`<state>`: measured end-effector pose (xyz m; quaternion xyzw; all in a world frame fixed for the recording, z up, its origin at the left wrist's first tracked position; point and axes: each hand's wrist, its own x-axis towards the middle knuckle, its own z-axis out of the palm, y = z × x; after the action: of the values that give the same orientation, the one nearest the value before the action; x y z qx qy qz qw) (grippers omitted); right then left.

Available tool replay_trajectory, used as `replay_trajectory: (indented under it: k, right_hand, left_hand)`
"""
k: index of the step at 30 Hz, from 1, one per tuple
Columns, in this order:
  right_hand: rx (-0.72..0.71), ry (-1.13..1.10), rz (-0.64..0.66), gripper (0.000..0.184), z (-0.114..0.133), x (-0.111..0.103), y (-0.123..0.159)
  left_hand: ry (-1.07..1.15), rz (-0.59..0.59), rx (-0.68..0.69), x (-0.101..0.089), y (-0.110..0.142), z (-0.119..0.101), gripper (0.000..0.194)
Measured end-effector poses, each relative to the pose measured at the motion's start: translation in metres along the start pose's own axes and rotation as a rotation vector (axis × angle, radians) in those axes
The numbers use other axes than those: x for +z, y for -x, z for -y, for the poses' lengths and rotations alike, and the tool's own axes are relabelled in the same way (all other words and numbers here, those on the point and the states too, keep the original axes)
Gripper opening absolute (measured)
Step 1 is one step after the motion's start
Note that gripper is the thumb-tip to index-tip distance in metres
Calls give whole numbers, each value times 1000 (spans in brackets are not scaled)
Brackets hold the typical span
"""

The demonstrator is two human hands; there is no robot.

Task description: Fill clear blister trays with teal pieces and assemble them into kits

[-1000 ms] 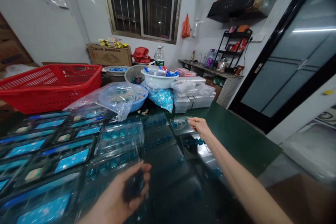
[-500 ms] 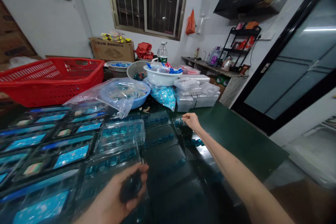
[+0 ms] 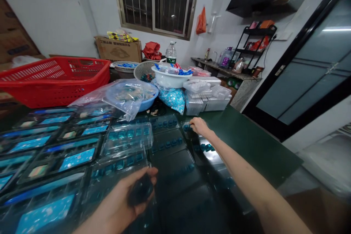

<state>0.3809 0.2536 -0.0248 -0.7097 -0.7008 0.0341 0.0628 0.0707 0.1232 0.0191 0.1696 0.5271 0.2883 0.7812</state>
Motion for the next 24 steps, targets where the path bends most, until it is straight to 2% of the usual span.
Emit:
replay_trajectory:
  k: [4, 9, 15, 19, 22, 24]
  right_hand:
    - [-80, 82, 31, 25, -2, -1, 3]
    - [-104, 131, 48, 25, 1, -2, 7]
    - [-108, 94, -35, 28, 20, -19, 26]
    - [-130, -16, -171, 43, 48, -35, 61]
    - [-241, -140, -195, 34, 80, -44, 102]
    - [-375, -348, -176, 32, 101, -48, 130]
  left_hand:
    - [5, 32, 41, 0, -2, 0, 34]
    - [8, 63, 34, 2, -4, 1, 34]
    - [37, 147, 116, 18, 6, -4, 31]
    - [50, 194, 135, 21, 10, -5, 29]
    - [67, 192, 150, 22, 7, -4, 27]
    - [83, 208, 163, 24, 4, -4, 24]
